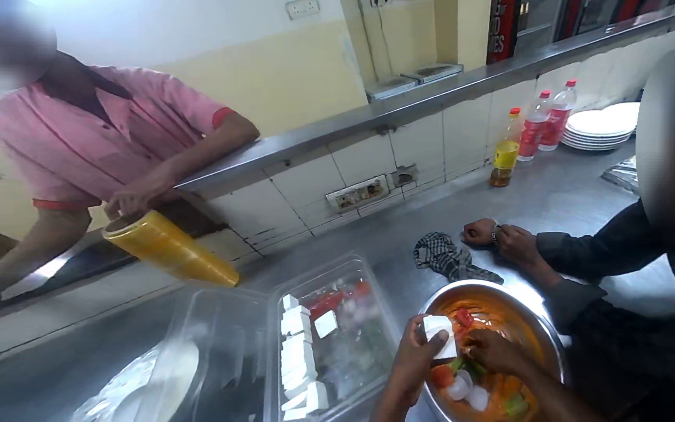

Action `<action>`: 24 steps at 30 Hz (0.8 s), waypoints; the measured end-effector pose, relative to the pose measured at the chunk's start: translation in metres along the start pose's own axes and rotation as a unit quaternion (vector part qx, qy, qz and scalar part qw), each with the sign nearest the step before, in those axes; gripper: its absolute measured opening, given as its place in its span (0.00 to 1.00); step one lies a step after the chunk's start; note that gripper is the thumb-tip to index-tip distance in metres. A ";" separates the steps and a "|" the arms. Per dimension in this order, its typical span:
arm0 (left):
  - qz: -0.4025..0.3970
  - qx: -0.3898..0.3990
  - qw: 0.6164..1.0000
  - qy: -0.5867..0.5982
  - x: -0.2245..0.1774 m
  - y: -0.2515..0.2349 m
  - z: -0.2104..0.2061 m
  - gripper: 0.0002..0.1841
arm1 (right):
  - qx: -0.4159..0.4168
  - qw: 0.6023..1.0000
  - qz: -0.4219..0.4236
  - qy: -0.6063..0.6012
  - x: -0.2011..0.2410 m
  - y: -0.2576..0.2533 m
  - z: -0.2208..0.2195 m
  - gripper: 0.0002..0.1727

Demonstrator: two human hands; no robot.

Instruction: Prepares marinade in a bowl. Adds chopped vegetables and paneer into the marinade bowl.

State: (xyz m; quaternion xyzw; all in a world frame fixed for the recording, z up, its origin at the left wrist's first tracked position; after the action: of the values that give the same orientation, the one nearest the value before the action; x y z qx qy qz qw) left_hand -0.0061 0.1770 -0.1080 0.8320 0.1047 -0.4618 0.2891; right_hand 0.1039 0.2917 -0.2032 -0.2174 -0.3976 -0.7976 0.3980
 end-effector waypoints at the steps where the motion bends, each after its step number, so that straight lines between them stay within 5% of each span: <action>1: 0.018 0.013 0.999 -0.029 0.002 -0.003 -0.004 0.33 | -0.001 1.000 0.005 -0.004 0.000 0.000 0.000 0.17; 5: 0.038 0.037 0.997 -0.059 0.007 -0.002 -0.009 0.41 | -0.027 0.999 0.007 -0.028 -0.001 0.000 0.006 0.16; 9: 0.075 0.031 0.997 0.021 0.027 0.011 -0.001 0.25 | -0.039 0.997 -0.040 -0.045 -0.004 0.003 0.009 0.15; 12: 0.078 0.021 0.996 0.047 0.039 0.019 -0.001 0.26 | -0.039 0.997 -0.047 -0.053 -0.004 0.004 0.009 0.15; 20: -0.071 -0.016 0.992 -0.106 0.014 0.026 -0.008 0.28 | -0.030 0.998 -0.039 -0.042 -0.002 0.004 0.008 0.15; 24: -0.075 -0.047 0.990 -0.107 0.017 0.028 -0.001 0.47 | -0.034 0.998 -0.032 -0.044 -0.002 0.003 0.007 0.15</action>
State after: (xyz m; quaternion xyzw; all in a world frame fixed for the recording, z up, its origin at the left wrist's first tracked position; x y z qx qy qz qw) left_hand 0.0164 0.1538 -0.1104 0.7534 0.1568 -0.5629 0.3015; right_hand 0.1075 0.2977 -0.1990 -0.2534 -0.3942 -0.8125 0.3468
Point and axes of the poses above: each hand's wrist, its own y-axis away from the middle knuckle, its own z-axis out of the back of the hand, x = y × z, the point moved 9 cm from there along -y, towards the middle knuckle, and after that the axes turned 13 degrees about y, right-handed, at the moved point
